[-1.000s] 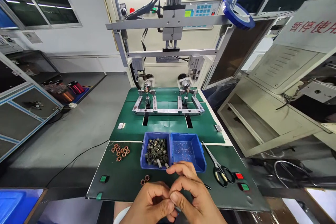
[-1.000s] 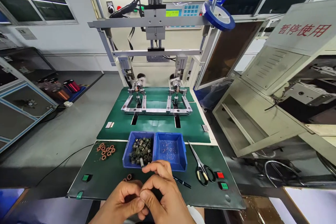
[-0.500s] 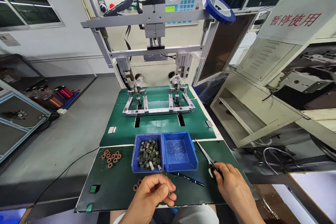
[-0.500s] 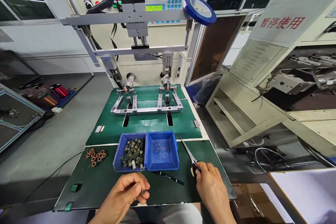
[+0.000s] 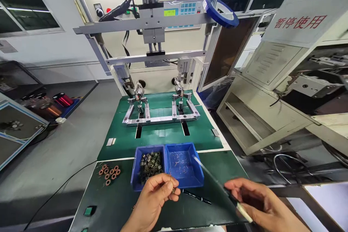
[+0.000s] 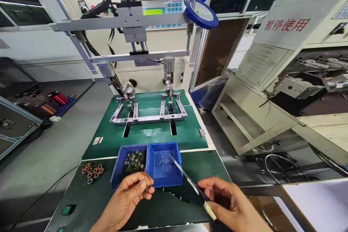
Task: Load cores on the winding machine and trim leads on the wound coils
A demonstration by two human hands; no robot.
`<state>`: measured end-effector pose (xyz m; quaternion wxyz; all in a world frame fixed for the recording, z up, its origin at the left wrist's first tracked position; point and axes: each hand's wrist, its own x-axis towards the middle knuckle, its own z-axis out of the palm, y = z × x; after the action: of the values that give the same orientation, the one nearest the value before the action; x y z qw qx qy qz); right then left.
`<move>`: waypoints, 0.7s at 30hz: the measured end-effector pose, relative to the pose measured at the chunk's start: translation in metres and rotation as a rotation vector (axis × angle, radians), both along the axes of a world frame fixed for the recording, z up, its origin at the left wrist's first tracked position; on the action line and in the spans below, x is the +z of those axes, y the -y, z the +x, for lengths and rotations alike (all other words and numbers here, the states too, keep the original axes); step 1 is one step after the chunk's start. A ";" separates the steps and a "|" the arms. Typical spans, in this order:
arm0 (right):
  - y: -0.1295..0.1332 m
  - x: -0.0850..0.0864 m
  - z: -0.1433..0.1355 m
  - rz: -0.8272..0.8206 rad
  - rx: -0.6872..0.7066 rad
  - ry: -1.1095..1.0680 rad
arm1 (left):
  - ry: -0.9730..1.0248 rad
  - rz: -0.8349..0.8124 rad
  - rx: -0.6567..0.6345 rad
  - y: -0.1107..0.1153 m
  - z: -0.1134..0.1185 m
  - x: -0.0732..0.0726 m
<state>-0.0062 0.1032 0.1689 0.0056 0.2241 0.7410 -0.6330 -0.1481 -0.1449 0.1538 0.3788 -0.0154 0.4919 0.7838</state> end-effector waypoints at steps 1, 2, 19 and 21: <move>0.002 0.003 -0.005 -0.013 0.059 -0.001 | -0.005 -0.007 0.007 -0.002 -0.002 -0.001; 0.004 0.004 -0.010 -0.025 0.139 0.004 | -0.012 -0.016 -0.002 -0.005 -0.003 -0.002; 0.012 -0.010 -0.068 -0.274 0.431 -0.005 | -0.022 -0.172 -0.017 -0.030 -0.012 -0.009; 0.011 -0.012 -0.067 -0.284 0.420 -0.003 | -0.023 -0.182 -0.025 -0.032 -0.013 -0.011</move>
<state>-0.0731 0.0918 0.1565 0.1673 0.0613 0.6750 -0.7159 -0.1606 -0.1133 0.1429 0.3800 -0.0344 0.5657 0.7310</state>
